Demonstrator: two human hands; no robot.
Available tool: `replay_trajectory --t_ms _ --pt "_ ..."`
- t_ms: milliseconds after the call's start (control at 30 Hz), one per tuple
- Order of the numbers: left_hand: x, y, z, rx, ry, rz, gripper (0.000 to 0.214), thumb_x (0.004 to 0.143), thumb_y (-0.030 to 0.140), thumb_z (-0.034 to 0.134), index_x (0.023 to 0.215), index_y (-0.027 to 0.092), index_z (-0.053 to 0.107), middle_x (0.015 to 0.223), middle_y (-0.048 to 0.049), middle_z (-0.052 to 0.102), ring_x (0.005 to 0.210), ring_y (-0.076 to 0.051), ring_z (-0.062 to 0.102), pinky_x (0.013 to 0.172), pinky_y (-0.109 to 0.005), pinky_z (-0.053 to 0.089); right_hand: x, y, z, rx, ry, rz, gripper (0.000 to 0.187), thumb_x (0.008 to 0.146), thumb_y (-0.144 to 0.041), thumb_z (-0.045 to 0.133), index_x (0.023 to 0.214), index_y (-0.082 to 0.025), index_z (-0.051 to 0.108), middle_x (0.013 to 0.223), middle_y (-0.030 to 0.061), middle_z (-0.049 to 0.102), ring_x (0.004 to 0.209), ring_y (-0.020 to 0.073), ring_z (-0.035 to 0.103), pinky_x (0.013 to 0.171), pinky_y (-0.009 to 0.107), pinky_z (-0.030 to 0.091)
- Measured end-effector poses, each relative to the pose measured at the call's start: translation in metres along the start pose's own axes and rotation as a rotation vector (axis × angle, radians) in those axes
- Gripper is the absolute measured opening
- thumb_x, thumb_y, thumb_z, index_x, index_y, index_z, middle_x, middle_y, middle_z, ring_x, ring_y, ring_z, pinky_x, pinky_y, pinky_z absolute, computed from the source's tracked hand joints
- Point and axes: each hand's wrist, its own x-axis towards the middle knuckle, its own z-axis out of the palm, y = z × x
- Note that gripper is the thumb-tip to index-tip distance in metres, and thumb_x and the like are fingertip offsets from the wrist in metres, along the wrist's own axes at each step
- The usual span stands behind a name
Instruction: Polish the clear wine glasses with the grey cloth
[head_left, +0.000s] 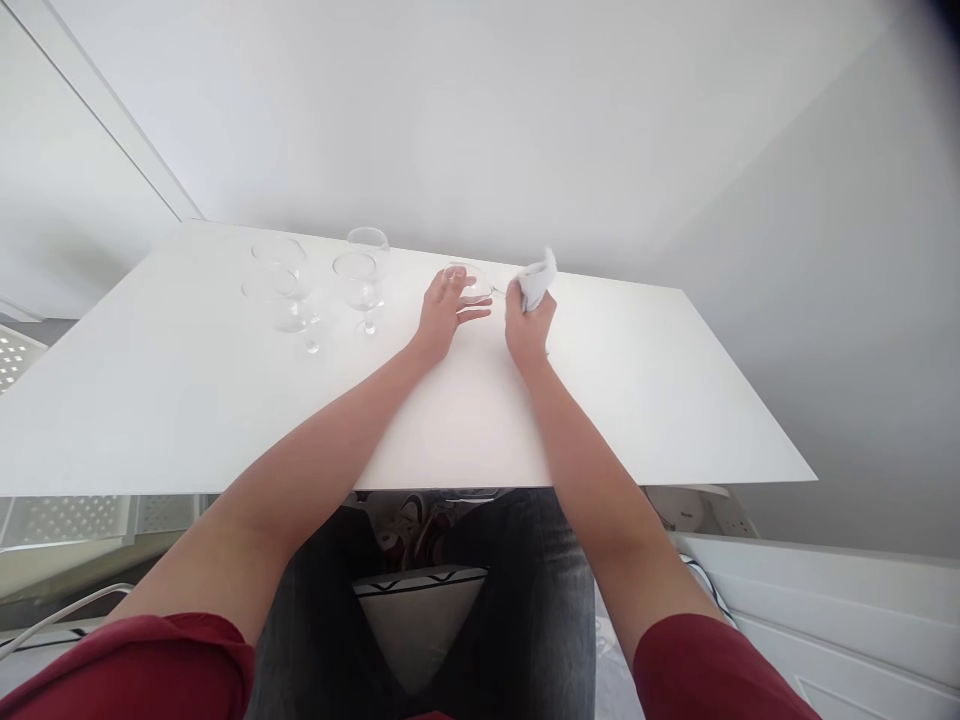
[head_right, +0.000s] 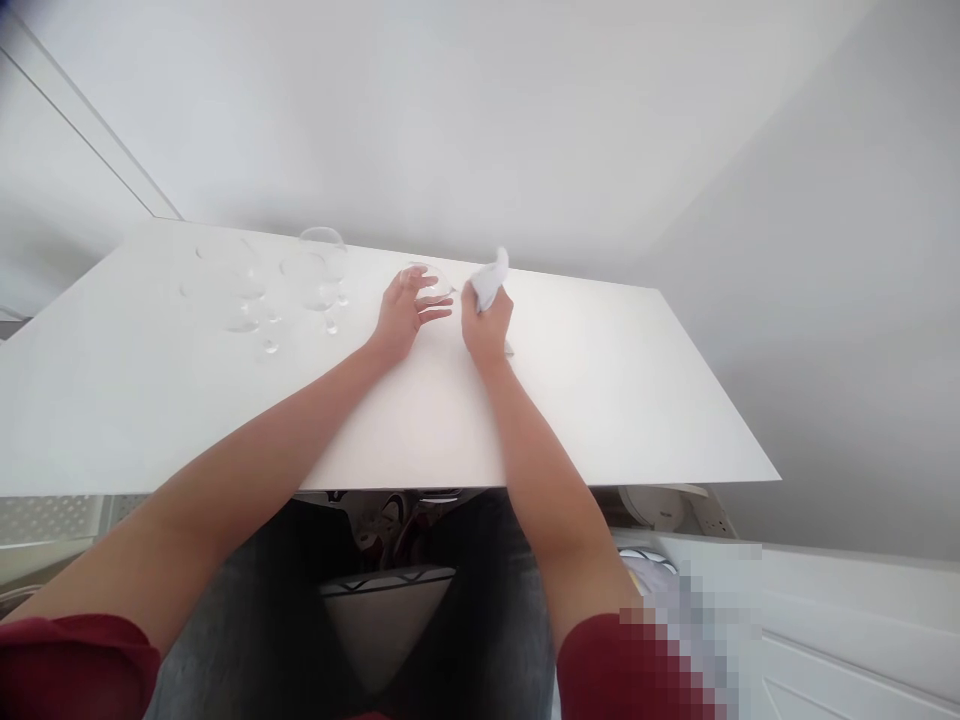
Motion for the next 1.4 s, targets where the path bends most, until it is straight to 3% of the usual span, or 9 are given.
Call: replay_trajectory --t_ms 67,267,433,533,667,833,1067,1267,1400 --pt "0.000 0.002 0.000 -0.014 0.006 -0.016 0.050 0.102 0.071 0.063 0.126 0.027 0.062 0.143 -0.0111 0.065 0.112 -0.027 0.082 0.095 -0.042 0.070 -0.002 0.001 0.003 0.034 -0.025 -0.007 0.051 0.096 -0.065 0.066 0.082 -0.021 0.044 0.071 -0.0003 0.043 0.068 0.0112 0.046 0.060 0.025 0.040" --pt "-0.003 0.011 -0.002 0.023 -0.032 0.021 0.052 0.097 0.070 0.072 0.131 0.031 0.065 0.145 -0.0099 0.068 0.112 -0.026 0.082 0.080 -0.031 0.069 0.021 0.018 -0.005 0.467 0.004 0.471 0.060 0.096 -0.080 0.041 0.086 -0.022 0.047 0.072 0.0025 0.049 0.063 0.0140 0.053 0.056 0.027 0.048" --pt "-0.003 0.008 0.001 0.075 -0.072 -0.090 0.064 0.094 0.082 0.065 0.121 0.024 0.072 0.121 -0.0115 0.076 0.079 -0.019 0.082 0.054 -0.024 0.057 0.037 0.028 -0.019 0.615 0.141 0.281 0.046 0.094 -0.066 0.048 0.098 -0.022 0.060 0.109 0.0085 0.068 0.108 0.0202 0.072 0.093 0.039 0.064" --pt "-0.006 0.008 0.005 0.082 -0.201 -0.172 0.068 0.086 0.082 0.076 0.116 0.021 0.073 0.114 -0.0112 0.076 0.070 -0.017 0.079 0.051 -0.025 0.057 0.029 0.018 -0.017 0.590 0.027 0.237 0.045 0.094 -0.064 0.056 0.111 -0.023 0.065 0.126 0.0082 0.070 0.122 0.0213 0.070 0.099 0.040 0.063" --pt "-0.005 0.009 0.005 0.015 -0.146 -0.123 0.063 0.091 0.079 0.074 0.120 0.023 0.069 0.117 -0.0098 0.076 0.074 -0.015 0.077 0.065 -0.030 0.067 0.011 0.000 -0.005 0.490 -0.282 0.232 0.051 0.081 -0.058 0.085 0.115 -0.023 0.069 0.115 0.0072 0.074 0.106 0.0211 0.070 0.081 0.031 0.061" --pt "0.002 0.002 0.001 0.036 0.044 -0.031 0.050 0.101 0.071 0.067 0.127 0.028 0.060 0.122 -0.0083 0.075 0.071 -0.012 0.071 0.056 -0.026 0.058 0.007 0.002 -0.004 0.477 -0.463 0.263 0.051 0.079 -0.058 0.092 0.104 -0.019 0.071 0.089 0.0022 0.067 0.077 0.0137 0.062 0.070 0.026 0.055" --pt "0.007 -0.009 0.000 0.098 0.167 0.052 0.047 0.106 0.073 0.056 0.122 0.029 0.056 0.123 -0.0073 0.070 0.084 -0.015 0.068 0.066 -0.029 0.055 0.005 0.010 -0.010 0.367 -0.487 0.101 0.040 0.075 -0.048 0.097 0.097 -0.019 0.081 0.101 0.0029 0.073 0.094 0.0157 0.065 0.086 0.028 0.057" --pt "0.006 -0.008 -0.002 0.106 0.180 0.022 0.041 0.109 0.068 0.052 0.117 0.029 0.056 0.112 -0.0041 0.068 0.075 -0.013 0.059 0.067 -0.028 0.050 0.005 0.004 -0.018 0.248 -0.934 0.040 0.020 0.079 -0.038 0.091 0.084 -0.020 0.085 0.090 0.0049 0.068 0.089 0.0174 0.060 0.080 0.030 0.052" --pt "0.005 -0.005 -0.002 0.150 0.217 0.058 0.042 0.108 0.072 0.049 0.120 0.031 0.054 0.119 -0.0040 0.067 0.084 -0.015 0.062 0.070 -0.029 0.052 0.007 0.006 -0.015 0.142 -0.741 -0.053 0.012 0.079 -0.028 0.083 0.090 -0.024 0.086 0.108 0.0060 0.066 0.104 0.0191 0.061 0.091 0.032 0.054"
